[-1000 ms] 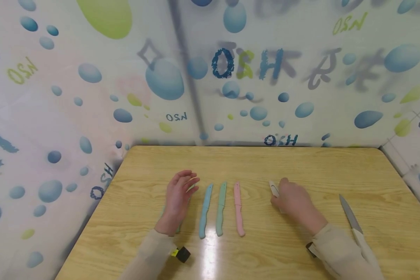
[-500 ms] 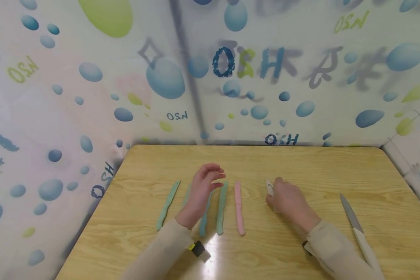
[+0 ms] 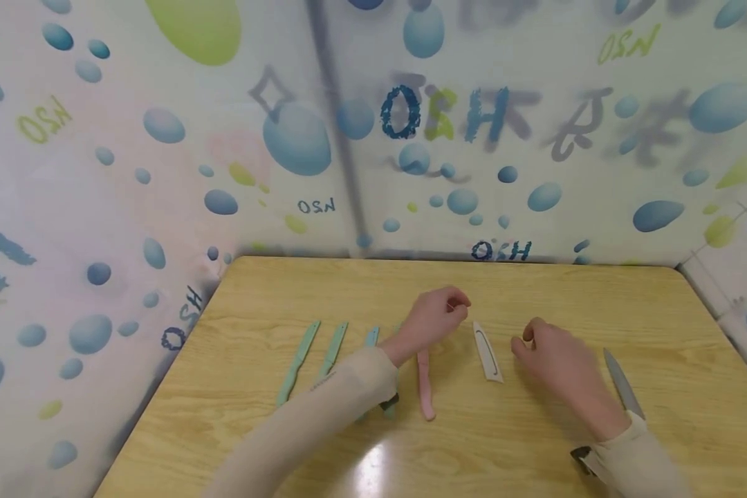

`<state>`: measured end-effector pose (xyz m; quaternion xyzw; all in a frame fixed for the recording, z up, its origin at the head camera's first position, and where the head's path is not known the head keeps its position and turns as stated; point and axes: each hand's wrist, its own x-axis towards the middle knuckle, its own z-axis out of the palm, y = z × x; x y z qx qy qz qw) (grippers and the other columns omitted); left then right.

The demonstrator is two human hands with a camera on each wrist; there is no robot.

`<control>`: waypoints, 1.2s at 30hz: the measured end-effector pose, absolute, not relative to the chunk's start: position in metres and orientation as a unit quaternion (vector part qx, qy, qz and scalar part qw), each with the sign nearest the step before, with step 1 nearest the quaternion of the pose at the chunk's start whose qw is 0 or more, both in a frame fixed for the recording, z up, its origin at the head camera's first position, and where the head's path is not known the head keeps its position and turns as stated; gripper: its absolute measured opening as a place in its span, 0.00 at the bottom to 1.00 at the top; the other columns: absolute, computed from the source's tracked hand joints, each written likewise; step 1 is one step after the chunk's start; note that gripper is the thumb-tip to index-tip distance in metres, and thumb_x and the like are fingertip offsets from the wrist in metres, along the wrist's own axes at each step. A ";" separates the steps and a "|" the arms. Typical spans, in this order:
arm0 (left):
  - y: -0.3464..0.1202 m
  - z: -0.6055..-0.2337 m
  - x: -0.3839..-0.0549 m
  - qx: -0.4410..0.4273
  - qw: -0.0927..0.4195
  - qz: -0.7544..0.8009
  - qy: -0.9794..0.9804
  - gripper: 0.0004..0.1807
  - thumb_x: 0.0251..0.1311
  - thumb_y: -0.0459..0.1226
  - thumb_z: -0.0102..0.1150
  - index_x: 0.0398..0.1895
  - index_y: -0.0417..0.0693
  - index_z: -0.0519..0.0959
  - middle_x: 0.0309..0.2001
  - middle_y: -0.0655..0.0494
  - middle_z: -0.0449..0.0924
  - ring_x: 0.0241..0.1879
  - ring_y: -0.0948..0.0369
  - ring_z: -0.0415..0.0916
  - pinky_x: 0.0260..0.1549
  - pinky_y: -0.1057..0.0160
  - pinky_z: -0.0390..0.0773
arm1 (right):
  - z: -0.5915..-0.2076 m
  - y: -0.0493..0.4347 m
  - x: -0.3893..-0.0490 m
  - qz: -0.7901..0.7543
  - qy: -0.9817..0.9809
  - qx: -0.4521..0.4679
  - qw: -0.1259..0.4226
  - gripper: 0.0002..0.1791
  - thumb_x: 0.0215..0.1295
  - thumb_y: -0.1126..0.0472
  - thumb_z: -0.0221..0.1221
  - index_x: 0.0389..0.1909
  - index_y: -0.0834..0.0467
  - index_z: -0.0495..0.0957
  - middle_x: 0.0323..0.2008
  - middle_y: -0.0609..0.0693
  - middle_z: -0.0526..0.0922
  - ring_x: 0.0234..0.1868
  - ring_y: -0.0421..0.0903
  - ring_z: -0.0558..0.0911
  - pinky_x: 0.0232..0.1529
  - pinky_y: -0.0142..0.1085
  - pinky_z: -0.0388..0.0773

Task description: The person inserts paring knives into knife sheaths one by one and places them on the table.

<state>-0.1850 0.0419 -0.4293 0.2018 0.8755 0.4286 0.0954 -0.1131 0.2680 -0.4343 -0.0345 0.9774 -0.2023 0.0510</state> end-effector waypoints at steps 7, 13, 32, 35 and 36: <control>0.076 -0.435 -0.185 0.243 0.117 0.184 0.945 0.18 0.78 0.53 0.52 0.43 0.51 0.82 0.32 0.63 0.78 0.27 0.66 0.72 0.26 0.70 0.74 | -0.426 0.297 -0.105 -0.188 0.980 -0.018 0.061 0.24 0.77 0.50 0.56 0.47 0.71 0.77 0.31 0.55 0.83 0.24 0.45 0.76 0.22 0.41 0.74; 0.090 -0.441 -0.176 0.241 0.124 0.096 0.958 0.25 0.70 0.61 0.59 0.26 0.53 0.78 0.26 0.61 0.75 0.26 0.65 0.71 0.24 0.68 0.74 | -0.424 0.310 -0.103 -0.178 0.981 -0.004 0.070 0.26 0.77 0.47 0.55 0.48 0.72 0.77 0.35 0.61 0.84 0.27 0.46 0.79 0.22 0.42 0.76; 0.092 -0.451 -0.179 0.229 0.150 0.116 0.955 0.16 0.68 0.47 0.68 0.25 0.52 0.79 0.25 0.62 0.75 0.22 0.66 0.71 0.19 0.70 0.72 | -0.424 0.321 -0.099 -0.185 0.980 0.000 0.071 0.28 0.77 0.46 0.55 0.49 0.72 0.77 0.37 0.62 0.84 0.30 0.50 0.81 0.23 0.43 0.77; 0.088 -0.452 -0.181 0.234 0.148 0.127 0.952 0.11 0.70 0.43 0.65 0.29 0.52 0.79 0.26 0.63 0.75 0.24 0.66 0.71 0.22 0.70 0.72 | -0.424 0.324 -0.100 -0.186 0.980 0.003 0.073 0.28 0.78 0.46 0.55 0.50 0.73 0.76 0.38 0.64 0.84 0.32 0.53 0.83 0.26 0.47 0.79; 0.086 -0.452 -0.181 0.236 0.145 0.129 0.952 0.10 0.71 0.42 0.64 0.31 0.51 0.80 0.27 0.63 0.74 0.25 0.66 0.71 0.23 0.70 0.72 | -0.424 0.325 -0.100 -0.188 0.979 0.005 0.078 0.29 0.78 0.46 0.55 0.50 0.74 0.76 0.39 0.66 0.84 0.33 0.56 0.83 0.27 0.49 0.80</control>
